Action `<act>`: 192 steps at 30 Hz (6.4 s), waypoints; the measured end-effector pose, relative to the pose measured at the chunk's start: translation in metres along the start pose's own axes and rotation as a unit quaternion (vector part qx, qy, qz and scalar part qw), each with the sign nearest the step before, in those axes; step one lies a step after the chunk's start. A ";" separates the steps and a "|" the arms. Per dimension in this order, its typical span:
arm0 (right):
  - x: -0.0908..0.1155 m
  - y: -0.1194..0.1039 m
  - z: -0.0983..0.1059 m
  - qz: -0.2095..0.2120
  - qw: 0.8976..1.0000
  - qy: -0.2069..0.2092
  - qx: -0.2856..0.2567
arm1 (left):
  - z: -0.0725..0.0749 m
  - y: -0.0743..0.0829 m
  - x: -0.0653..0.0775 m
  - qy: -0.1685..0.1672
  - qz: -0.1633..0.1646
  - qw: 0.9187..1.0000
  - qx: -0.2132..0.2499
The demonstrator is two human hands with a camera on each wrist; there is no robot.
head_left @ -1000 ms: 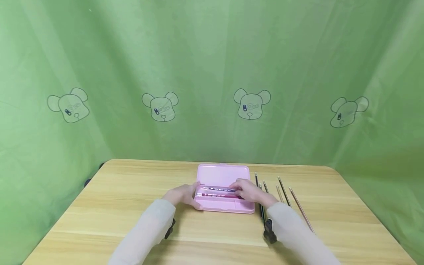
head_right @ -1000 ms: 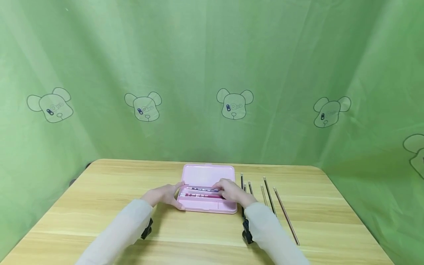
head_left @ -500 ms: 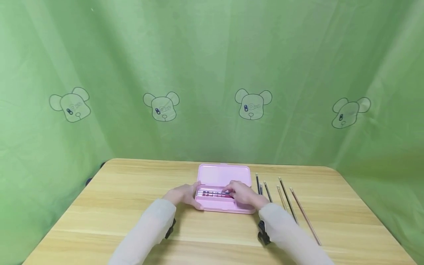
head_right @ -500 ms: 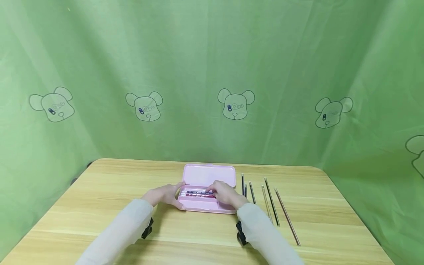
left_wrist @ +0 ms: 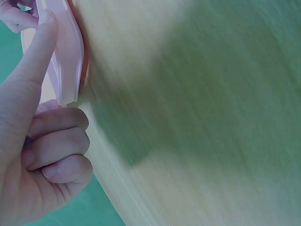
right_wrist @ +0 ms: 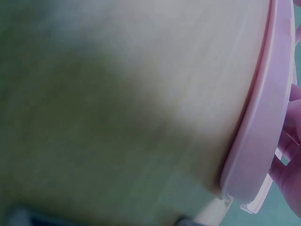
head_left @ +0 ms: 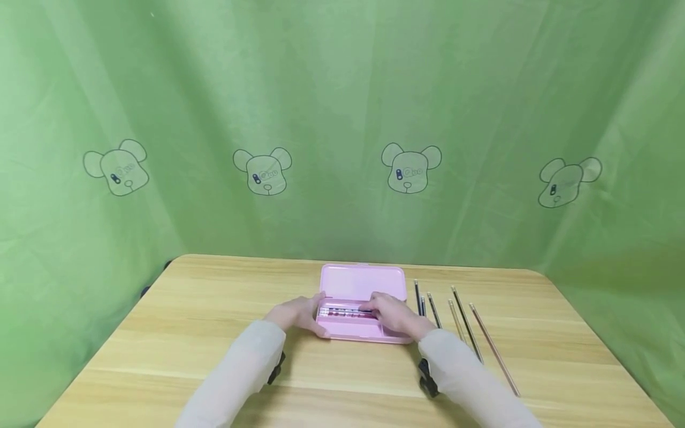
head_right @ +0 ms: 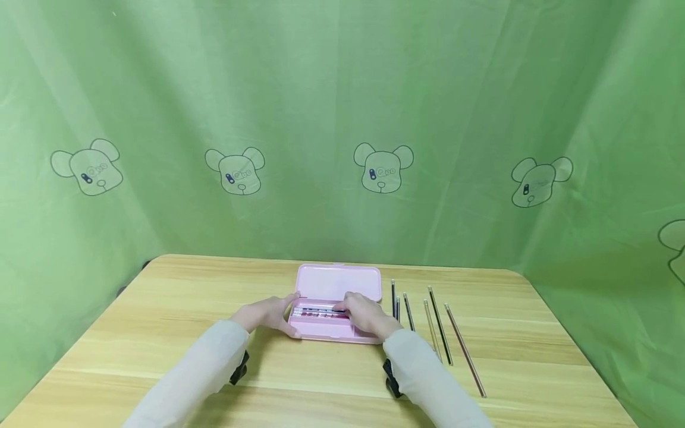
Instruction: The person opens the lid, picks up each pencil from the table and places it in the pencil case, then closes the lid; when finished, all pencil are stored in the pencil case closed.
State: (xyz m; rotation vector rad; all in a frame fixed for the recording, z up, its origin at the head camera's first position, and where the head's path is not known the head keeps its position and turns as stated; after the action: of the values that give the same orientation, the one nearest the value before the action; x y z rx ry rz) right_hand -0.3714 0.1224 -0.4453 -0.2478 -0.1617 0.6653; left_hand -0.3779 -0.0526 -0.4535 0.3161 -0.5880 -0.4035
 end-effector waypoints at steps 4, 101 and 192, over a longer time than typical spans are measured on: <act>0.002 0.001 -0.001 0.004 1.000 0.003 -0.004 | -0.001 0.001 0.000 -0.001 -0.003 1.000 0.000; 0.195 0.125 0.032 -0.105 0.971 0.063 -0.205 | -0.003 -0.001 -0.004 0.006 -0.027 1.000 0.009; 0.072 0.030 0.021 0.032 0.996 0.088 -0.001 | -0.001 0.001 -0.001 0.006 -0.010 1.000 -0.007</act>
State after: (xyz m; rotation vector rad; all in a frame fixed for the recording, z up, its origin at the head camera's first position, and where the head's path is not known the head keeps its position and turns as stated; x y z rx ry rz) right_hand -0.3375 0.1942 -0.4281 -0.3136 0.0132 0.7027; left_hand -0.3780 -0.0515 -0.4543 0.3108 -0.5712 -0.4239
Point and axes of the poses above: each hand's wrist, its own x-axis away from the middle knuckle, its own z-axis out of the back of the hand, y = z × x, the point moved 7 cm from there along -x, towards the middle knuckle, and after that the axes turned 11 degrees about -y, right-handed, at the moved point
